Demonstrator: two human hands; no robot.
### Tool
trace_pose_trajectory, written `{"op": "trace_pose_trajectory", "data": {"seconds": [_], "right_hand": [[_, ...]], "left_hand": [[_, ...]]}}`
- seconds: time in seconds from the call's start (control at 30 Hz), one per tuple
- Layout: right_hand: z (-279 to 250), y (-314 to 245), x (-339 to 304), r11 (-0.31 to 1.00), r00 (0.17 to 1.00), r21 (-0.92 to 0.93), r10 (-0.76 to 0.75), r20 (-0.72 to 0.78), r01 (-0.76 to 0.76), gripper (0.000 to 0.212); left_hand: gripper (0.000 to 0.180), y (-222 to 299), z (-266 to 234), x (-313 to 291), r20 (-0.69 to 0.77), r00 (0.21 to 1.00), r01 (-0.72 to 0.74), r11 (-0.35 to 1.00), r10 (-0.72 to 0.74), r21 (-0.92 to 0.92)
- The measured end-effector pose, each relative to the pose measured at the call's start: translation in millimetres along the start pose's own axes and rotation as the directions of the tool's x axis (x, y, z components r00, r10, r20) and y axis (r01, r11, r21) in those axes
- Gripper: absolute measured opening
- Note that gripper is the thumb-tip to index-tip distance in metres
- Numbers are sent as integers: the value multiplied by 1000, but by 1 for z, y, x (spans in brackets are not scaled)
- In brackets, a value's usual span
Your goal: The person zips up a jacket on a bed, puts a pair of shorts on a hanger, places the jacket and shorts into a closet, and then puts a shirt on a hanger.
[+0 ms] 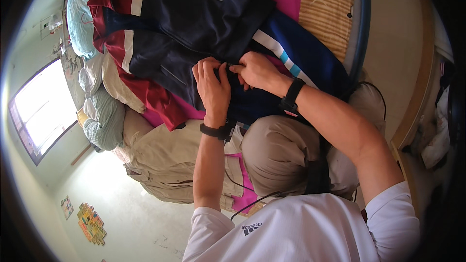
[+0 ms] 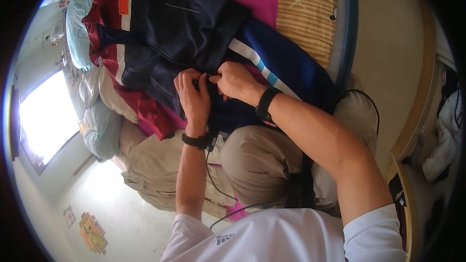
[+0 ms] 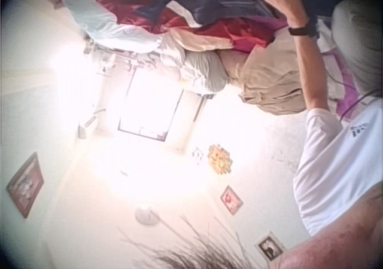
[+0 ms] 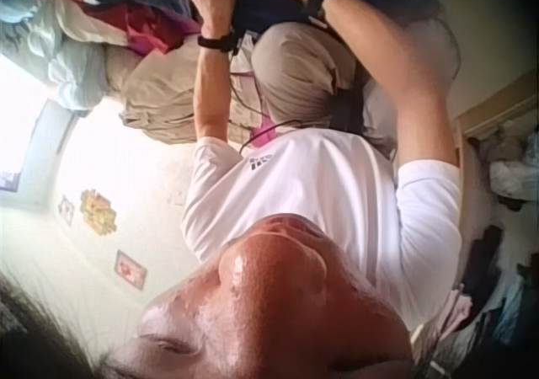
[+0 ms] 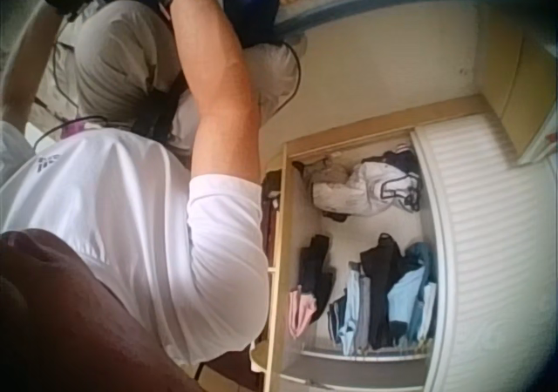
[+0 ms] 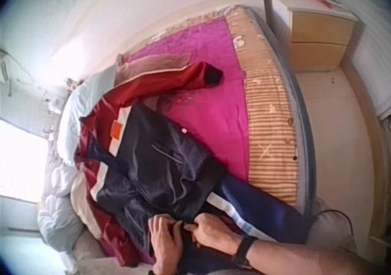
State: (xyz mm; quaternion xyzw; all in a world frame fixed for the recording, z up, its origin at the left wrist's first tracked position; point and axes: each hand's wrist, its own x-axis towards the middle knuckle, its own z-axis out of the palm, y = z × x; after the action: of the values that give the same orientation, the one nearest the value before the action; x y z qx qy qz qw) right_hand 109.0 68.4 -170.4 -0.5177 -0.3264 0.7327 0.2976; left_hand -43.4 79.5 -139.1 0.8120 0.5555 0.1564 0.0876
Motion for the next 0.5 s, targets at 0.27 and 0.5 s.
{"op": "trace_pose_trajectory", "data": {"seconds": [0.27,0.5], "right_hand": [[3,6,0,990,996,-108,-91,15,92,36],[0,3,-3,996,999,-80,-46,-22,44,35]], "left_hand": [[11,-31,8,7,45,909,374,762,-415,-529],[13,-36,0,26,-20,976,204,942,-217,-268]]}}
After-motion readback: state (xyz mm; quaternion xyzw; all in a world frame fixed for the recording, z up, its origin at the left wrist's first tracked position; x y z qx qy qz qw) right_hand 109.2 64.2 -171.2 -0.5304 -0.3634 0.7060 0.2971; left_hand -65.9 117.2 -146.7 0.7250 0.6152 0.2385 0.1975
